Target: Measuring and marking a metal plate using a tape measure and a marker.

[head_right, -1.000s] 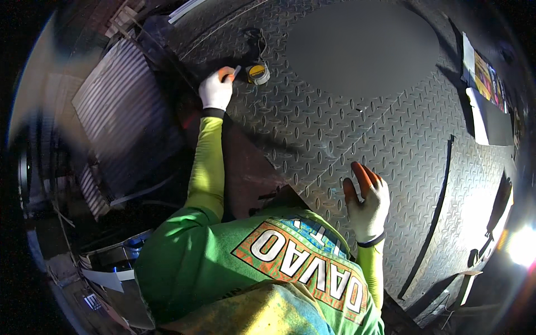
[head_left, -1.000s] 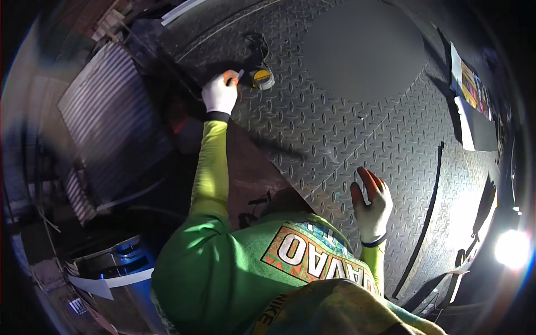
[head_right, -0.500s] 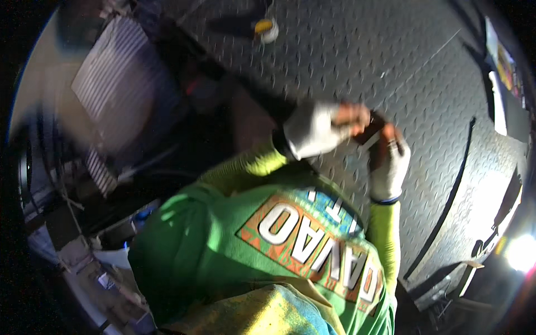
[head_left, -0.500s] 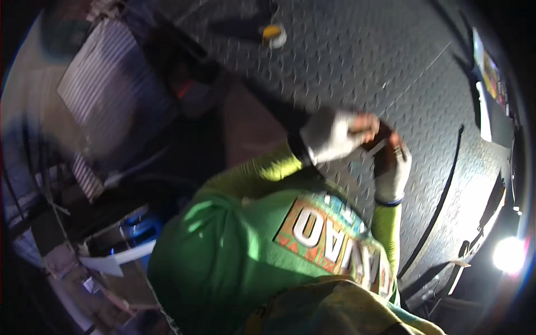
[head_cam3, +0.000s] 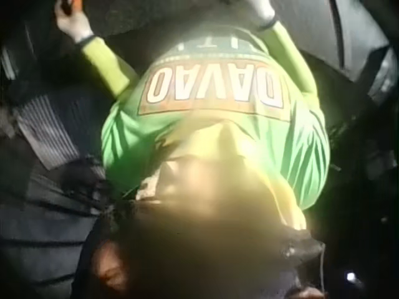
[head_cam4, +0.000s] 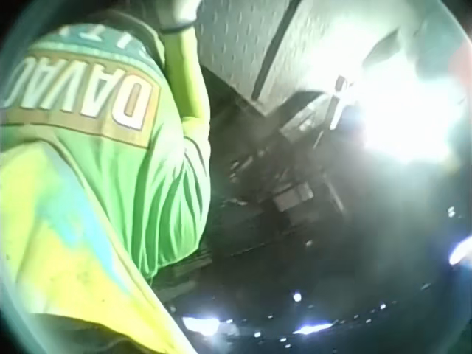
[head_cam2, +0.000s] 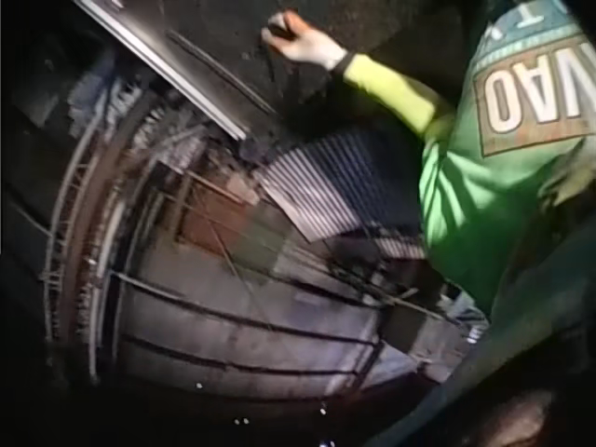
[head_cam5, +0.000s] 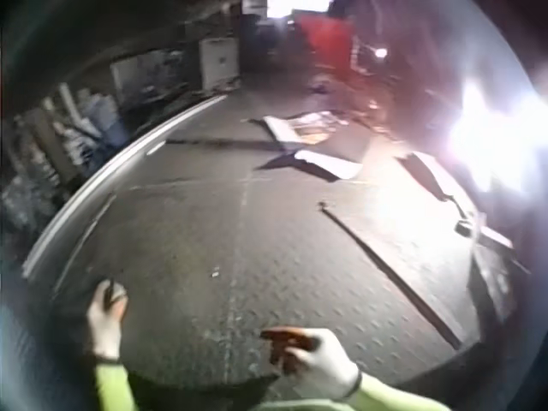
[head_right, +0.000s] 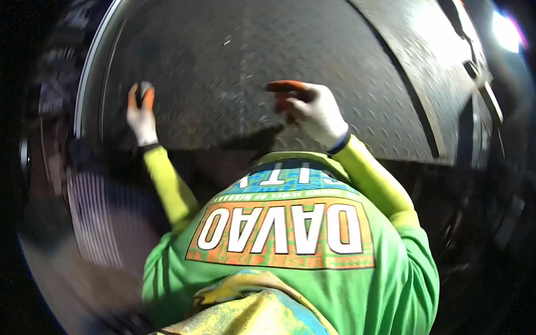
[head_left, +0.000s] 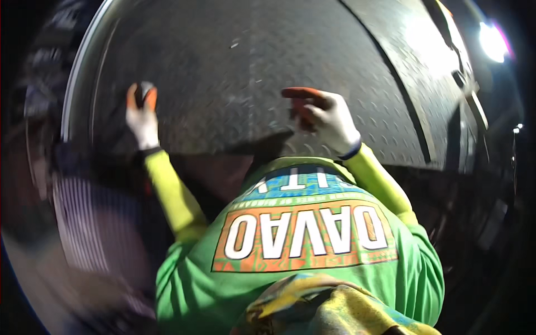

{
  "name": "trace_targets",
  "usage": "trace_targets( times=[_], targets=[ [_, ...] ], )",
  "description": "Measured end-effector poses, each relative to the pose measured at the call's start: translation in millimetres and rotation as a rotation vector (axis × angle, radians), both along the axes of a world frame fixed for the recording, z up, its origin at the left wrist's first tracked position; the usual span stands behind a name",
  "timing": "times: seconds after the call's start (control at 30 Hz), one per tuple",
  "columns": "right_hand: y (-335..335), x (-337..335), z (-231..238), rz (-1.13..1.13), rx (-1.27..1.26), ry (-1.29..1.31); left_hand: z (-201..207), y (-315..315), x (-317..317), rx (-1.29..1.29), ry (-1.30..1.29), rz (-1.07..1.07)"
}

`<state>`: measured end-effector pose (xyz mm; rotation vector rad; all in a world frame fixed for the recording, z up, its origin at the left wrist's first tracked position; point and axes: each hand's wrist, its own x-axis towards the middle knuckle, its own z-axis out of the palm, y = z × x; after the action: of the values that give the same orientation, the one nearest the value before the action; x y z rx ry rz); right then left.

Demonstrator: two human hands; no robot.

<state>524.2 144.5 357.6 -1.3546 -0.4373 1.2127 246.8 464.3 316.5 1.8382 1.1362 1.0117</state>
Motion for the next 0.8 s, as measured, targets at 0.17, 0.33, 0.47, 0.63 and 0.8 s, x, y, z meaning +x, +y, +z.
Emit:
trace_targets(
  times=[0.17,0.33,0.47,0.63,0.8],
  targets=[
    [5.9,-8.7,-6.9,-0.176,0.133,-0.494,-25.8,-79.4,79.4,-1.127,-0.747,-0.614],
    [-14.0,9.0,-15.7,-0.329,0.258,-1.004,-69.5,-181.4,161.7,0.192,-0.184,-0.706],
    [-47.6,24.6,-10.1,-0.405,0.186,-0.896,-40.3,-210.4,185.7,-0.726,-0.500,-1.059],
    [-90.6,60.4,10.1,-0.378,0.173,-0.105,0.8,-240.4,231.9,-1.030,-0.678,-1.073],
    [-123.3,116.9,4.6,-0.208,0.116,0.045,29.1,-263.1,266.2,-1.136,-0.536,-0.754]
  ],
)
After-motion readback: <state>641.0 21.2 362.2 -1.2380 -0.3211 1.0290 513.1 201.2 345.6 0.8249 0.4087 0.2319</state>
